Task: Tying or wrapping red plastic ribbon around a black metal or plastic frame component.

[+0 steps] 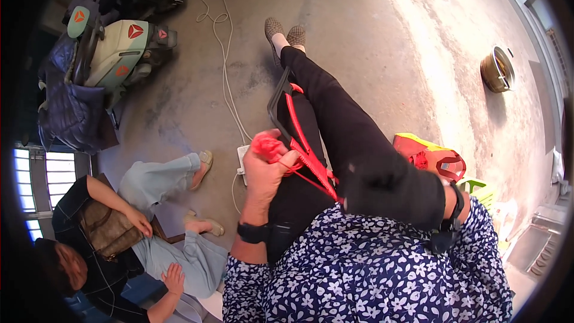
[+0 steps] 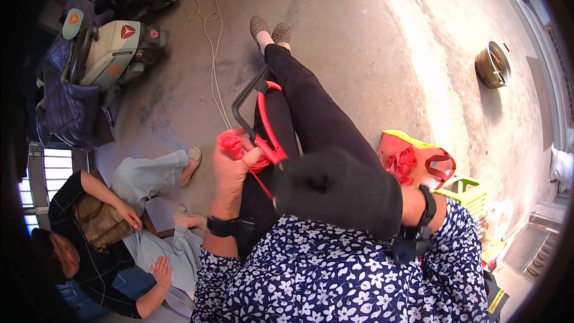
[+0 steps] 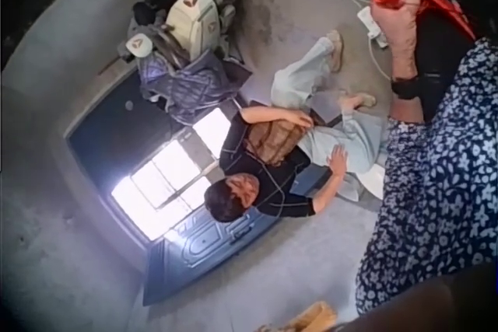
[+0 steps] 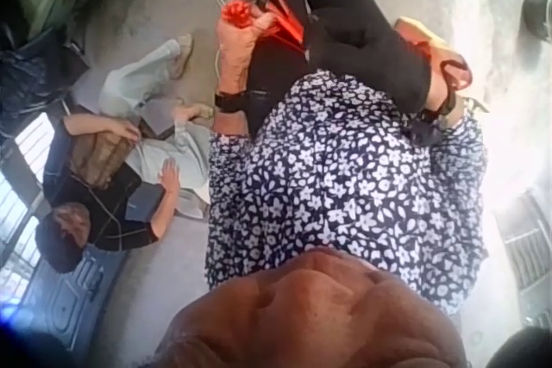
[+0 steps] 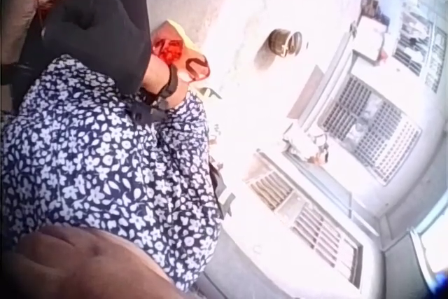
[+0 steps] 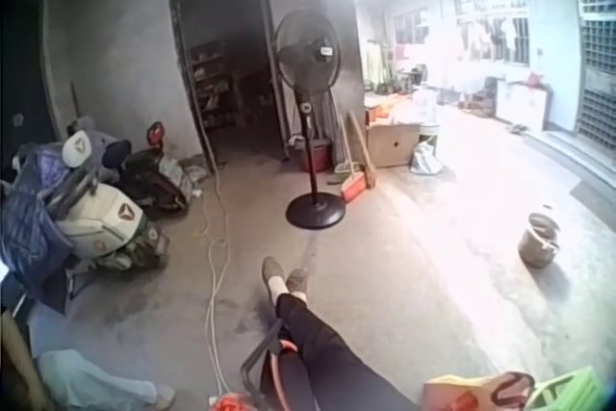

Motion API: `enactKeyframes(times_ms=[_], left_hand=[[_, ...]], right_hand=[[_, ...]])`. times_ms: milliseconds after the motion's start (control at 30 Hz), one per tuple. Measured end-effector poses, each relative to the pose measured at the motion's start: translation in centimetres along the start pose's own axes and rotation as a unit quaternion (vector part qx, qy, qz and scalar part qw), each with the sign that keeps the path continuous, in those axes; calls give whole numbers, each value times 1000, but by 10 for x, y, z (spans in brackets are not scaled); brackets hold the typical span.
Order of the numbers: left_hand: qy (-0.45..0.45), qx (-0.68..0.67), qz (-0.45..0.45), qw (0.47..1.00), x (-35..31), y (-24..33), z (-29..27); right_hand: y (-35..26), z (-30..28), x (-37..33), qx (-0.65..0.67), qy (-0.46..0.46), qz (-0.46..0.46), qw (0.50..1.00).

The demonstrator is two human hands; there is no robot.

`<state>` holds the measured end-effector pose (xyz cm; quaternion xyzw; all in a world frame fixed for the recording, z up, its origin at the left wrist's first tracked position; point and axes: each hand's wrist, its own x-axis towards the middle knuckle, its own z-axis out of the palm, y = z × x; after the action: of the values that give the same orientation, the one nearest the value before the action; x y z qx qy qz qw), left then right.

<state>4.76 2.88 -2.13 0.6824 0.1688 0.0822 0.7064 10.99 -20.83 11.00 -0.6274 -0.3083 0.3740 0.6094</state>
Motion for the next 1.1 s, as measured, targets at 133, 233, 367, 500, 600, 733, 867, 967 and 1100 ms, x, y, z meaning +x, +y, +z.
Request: enactKeyframes(times_ms=[133, 233, 367, 500, 600, 733, 867, 967, 1100], left_hand=[[1, -97, 17, 995, -5, 28, -40], [120, -26, 96, 988, -1, 35, -52], [214, 385, 257, 861, 6, 23, -30], [135, 496, 278, 811, 10, 8, 1], [63, 330, 140, 931, 11, 5, 10], [-11, 210, 52, 976, 15, 3, 5], [95, 155, 103, 978, 11, 24, 0], [-53, -42, -20, 997, -6, 30, -24], [-217, -362, -143, 895, -18, 49, 9]], right_hand=[[26, -33, 58, -79, 253, -37, 963], [43, -43, 73, -365, 255, -104, 890], [101, -17, 95, -234, 83, 10, 969], [115, -4, 106, -84, 87, 96, 988], [124, -9, 104, 13, 81, 89, 993], [124, -10, 105, 65, 80, 77, 992], [116, -20, 108, 299, 144, 25, 943], [92, -34, 57, 355, 94, 29, 930], [57, -19, -9, 427, 21, 32, 903]])
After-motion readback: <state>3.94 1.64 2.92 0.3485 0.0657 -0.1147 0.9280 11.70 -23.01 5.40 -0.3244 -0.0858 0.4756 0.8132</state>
